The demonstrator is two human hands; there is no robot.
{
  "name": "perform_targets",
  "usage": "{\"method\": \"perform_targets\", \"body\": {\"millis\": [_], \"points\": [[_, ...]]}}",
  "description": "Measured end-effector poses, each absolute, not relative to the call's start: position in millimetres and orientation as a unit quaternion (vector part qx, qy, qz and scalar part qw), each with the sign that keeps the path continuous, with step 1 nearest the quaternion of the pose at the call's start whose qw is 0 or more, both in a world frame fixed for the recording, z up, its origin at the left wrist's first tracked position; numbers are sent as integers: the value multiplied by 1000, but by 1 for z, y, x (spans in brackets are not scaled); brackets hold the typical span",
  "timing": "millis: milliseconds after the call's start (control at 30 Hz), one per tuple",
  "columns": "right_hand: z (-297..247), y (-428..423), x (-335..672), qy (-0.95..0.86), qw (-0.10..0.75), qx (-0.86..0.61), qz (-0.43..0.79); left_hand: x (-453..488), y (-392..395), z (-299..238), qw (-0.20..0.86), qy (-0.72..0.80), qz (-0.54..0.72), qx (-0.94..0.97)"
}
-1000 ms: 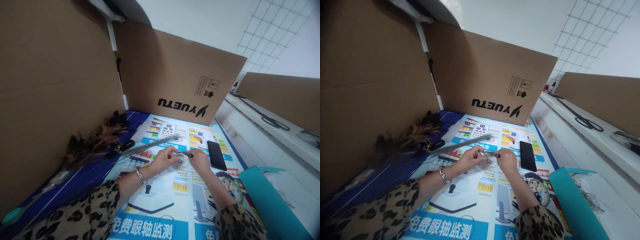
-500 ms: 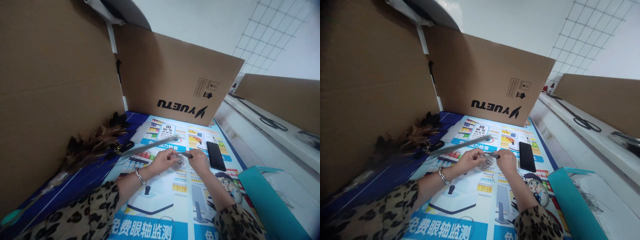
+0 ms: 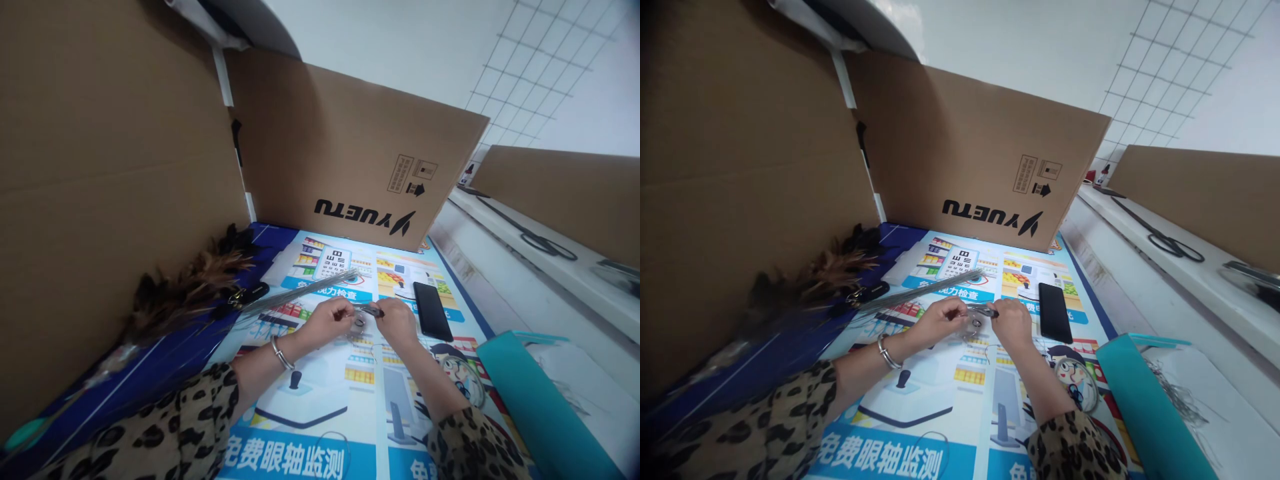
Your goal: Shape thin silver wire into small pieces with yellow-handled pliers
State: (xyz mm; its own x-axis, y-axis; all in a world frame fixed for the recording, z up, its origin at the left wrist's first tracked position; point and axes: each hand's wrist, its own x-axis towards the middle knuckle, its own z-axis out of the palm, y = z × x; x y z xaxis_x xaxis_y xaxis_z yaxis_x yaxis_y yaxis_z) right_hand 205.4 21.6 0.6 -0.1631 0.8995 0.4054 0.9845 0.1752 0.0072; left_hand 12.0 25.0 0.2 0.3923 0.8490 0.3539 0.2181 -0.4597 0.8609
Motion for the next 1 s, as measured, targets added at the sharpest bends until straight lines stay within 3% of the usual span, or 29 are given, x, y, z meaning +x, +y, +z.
{"method": "perform_targets", "body": {"millis": [367,1000], "points": [[-3,21,204,-751,168,-628,-115,14,26,-5,456,351,402,712],[-3,21,204,-748,163,-633,-117,11,30,-10,469,345,391,712]]}}
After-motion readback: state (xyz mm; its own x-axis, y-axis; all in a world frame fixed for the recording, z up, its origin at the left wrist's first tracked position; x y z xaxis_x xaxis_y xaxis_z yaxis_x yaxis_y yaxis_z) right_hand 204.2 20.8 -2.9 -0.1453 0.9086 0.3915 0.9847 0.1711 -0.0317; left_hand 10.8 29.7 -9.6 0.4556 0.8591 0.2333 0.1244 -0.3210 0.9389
